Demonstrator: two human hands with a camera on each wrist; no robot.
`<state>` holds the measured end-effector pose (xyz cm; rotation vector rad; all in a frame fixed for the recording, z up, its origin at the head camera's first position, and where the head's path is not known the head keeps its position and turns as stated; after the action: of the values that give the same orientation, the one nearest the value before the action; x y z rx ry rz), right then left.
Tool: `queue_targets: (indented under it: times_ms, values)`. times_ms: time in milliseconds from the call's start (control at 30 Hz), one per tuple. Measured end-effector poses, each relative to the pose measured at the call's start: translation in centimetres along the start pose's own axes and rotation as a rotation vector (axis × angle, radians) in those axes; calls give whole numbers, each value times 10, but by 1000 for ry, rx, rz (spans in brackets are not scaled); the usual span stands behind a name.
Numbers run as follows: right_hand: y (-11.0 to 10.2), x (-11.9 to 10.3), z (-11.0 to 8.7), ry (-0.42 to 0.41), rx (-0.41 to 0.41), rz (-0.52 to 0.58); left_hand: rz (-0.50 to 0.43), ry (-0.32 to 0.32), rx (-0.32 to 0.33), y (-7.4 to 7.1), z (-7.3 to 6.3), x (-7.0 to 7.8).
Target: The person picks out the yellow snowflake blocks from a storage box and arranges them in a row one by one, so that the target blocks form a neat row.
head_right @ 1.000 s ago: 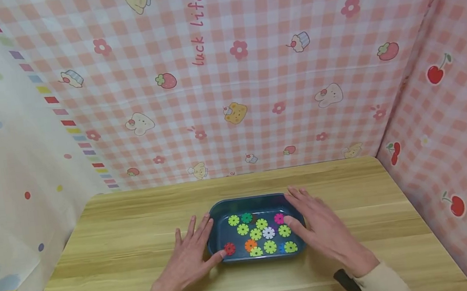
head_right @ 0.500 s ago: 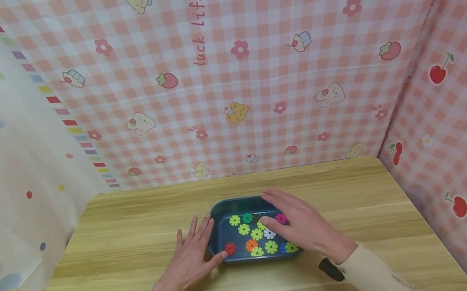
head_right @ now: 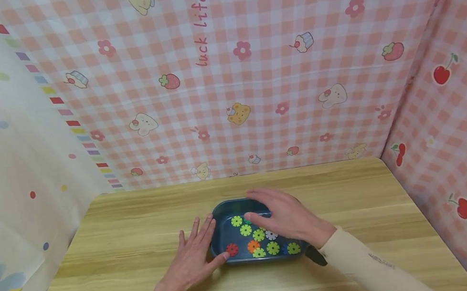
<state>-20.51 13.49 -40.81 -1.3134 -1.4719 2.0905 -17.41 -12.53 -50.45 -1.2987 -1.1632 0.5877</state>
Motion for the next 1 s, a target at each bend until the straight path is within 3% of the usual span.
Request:
queue_targets:
  times_ms: [700, 1000]
  values:
    - [27, 18, 50, -122, -214, 16, -4, 9, 19, 2, 0, -2]
    - [48, 30, 63, -118, -297, 35, -10, 2, 5, 3, 0, -2]
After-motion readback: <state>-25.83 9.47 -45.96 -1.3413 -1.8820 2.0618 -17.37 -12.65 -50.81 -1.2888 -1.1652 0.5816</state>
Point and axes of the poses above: each hand's wrist, its own z-axis towards the middle knuckle, its own y-axis out of the palm, x = y × z, the point moved 3 cm from there along z, towards the middle knuckle, and after that the axes turned 10 degrees about -x, right-handed, at the moved point
